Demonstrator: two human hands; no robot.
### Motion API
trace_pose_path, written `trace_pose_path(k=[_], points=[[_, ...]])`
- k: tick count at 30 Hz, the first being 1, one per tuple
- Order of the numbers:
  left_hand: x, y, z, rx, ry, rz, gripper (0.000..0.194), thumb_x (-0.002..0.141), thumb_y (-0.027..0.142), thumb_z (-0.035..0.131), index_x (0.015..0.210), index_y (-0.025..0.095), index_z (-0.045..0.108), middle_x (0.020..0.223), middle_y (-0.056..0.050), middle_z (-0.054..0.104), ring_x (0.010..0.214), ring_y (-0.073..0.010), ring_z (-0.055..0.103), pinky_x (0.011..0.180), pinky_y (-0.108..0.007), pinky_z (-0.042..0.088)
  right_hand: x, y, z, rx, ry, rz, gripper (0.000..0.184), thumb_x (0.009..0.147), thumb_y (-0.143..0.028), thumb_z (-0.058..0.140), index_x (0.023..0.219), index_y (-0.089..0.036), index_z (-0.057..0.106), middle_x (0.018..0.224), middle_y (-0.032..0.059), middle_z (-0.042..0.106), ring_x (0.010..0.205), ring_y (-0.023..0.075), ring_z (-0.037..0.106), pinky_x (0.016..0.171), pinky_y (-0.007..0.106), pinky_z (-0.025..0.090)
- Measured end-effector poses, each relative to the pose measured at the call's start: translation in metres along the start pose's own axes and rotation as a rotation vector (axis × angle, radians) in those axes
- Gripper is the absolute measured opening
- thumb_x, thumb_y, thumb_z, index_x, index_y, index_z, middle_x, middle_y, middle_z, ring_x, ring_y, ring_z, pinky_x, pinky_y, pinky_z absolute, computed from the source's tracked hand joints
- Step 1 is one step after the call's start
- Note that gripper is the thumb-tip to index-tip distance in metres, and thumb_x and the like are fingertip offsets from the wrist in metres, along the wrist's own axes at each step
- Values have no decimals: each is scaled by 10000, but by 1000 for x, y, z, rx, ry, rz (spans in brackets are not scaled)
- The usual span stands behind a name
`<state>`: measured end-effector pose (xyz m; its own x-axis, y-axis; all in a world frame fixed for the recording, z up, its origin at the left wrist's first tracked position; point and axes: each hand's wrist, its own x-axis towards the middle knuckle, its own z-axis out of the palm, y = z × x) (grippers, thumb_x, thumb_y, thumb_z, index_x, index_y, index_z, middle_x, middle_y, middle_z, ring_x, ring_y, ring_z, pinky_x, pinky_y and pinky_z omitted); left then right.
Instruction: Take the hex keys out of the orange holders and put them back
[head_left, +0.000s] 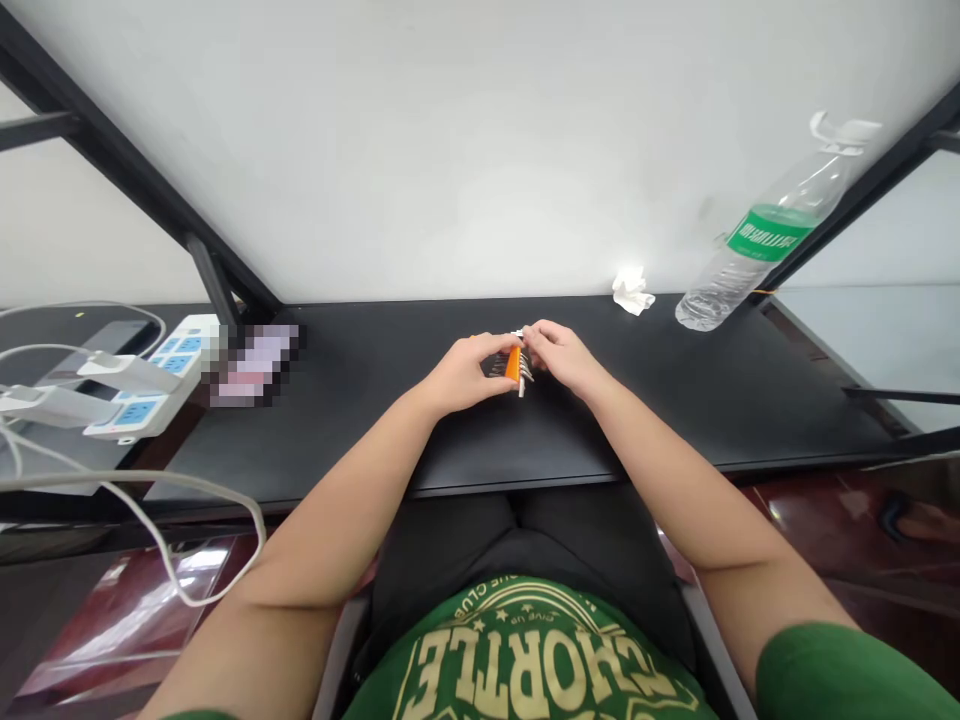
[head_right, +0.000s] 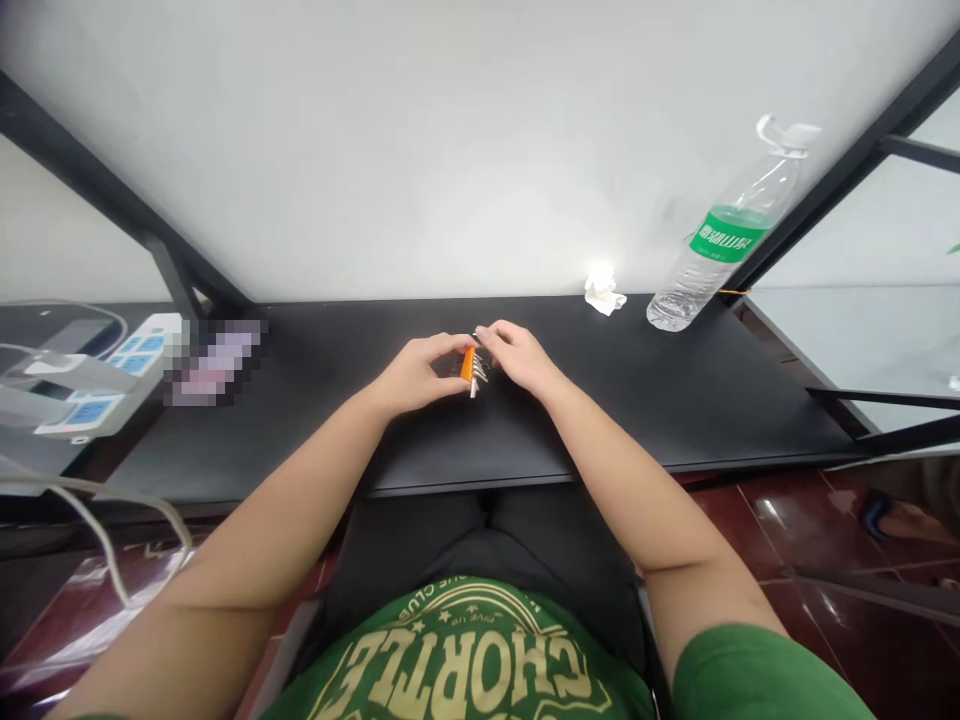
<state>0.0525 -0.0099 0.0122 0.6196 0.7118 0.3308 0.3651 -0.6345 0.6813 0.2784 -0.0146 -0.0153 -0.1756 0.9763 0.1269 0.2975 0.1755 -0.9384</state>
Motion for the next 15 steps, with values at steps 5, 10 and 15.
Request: trace_pose_path(k=[5,10,15], points=[[3,-15,-1,22,93,-100,486,804,294,771,1284,245,716,1218,-43,773,1080,-235,727,1015,-375,595,0,6,1,-730,-98,-185,84,957,-194,698,1034,-201,731,1150,123,656,1098,282,591,956,424,499],[4,-21,1,49,100,-105,466,802,306,758,1260,238,715,1169,-46,768,1038,-236,731,987,-390,609,-6,-3,8,-934,-162,-74,61,935,-152,663,892,-192,680,1046,146,691,934,271,635,744,359,488],[4,-26,4,94,45,-130,516,802,312,778,1308,249,698,1239,-63,761,1117,-261,734,1046,-417,600,-8,-8,3,-925,-175,64,147,769,-186,794,745,-213,651,855,127,712,731,248,631,621,347,420]])
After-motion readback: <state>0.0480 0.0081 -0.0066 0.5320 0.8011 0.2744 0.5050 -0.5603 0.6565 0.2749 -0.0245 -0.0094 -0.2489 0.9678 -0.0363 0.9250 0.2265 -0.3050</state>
